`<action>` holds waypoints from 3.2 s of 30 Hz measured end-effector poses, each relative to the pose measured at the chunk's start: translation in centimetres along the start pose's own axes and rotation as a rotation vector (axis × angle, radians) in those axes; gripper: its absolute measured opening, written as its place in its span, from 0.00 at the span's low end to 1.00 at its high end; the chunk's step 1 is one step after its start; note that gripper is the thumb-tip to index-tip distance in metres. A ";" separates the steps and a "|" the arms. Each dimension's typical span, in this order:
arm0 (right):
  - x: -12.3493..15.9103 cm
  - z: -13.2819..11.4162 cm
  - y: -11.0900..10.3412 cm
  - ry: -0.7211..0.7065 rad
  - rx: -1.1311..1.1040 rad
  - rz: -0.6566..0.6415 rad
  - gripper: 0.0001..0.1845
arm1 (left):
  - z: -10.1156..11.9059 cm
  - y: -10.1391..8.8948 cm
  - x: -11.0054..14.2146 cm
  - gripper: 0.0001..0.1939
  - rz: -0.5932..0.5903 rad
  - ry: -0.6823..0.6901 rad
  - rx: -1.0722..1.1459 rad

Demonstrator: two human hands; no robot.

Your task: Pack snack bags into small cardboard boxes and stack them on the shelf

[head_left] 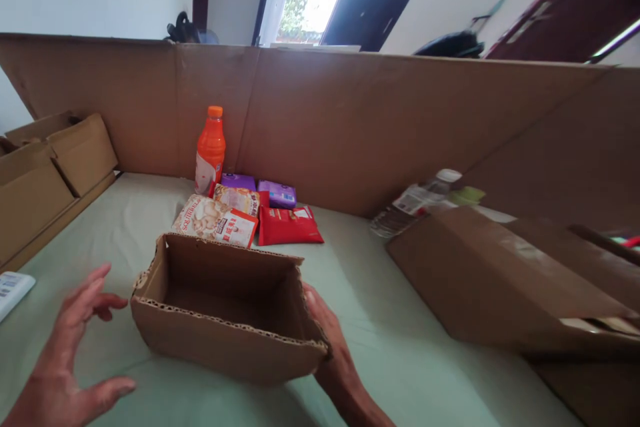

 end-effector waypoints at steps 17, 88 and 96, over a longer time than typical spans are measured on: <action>-20.5 0.7 11.1 -0.171 0.843 -0.510 0.20 | -2.9 11.2 4.6 0.45 -0.127 -0.213 0.158; 21.9 -11.9 -6.6 -0.566 0.237 0.235 0.33 | 12.1 6.6 11.8 0.20 -0.502 -0.270 0.442; 19.0 -13.0 -3.4 -0.797 0.561 -0.192 0.25 | 11.7 4.9 11.1 0.18 -0.237 0.080 0.109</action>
Point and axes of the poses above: each hand's wrist, its own x-axis away from the middle knuckle, its own y-axis out of the palm, z = x × y, the point moved 6 cm from there along -x, towards the middle knuckle, and after that the axes turned 9 degrees about -y, right-handed, at the moved point
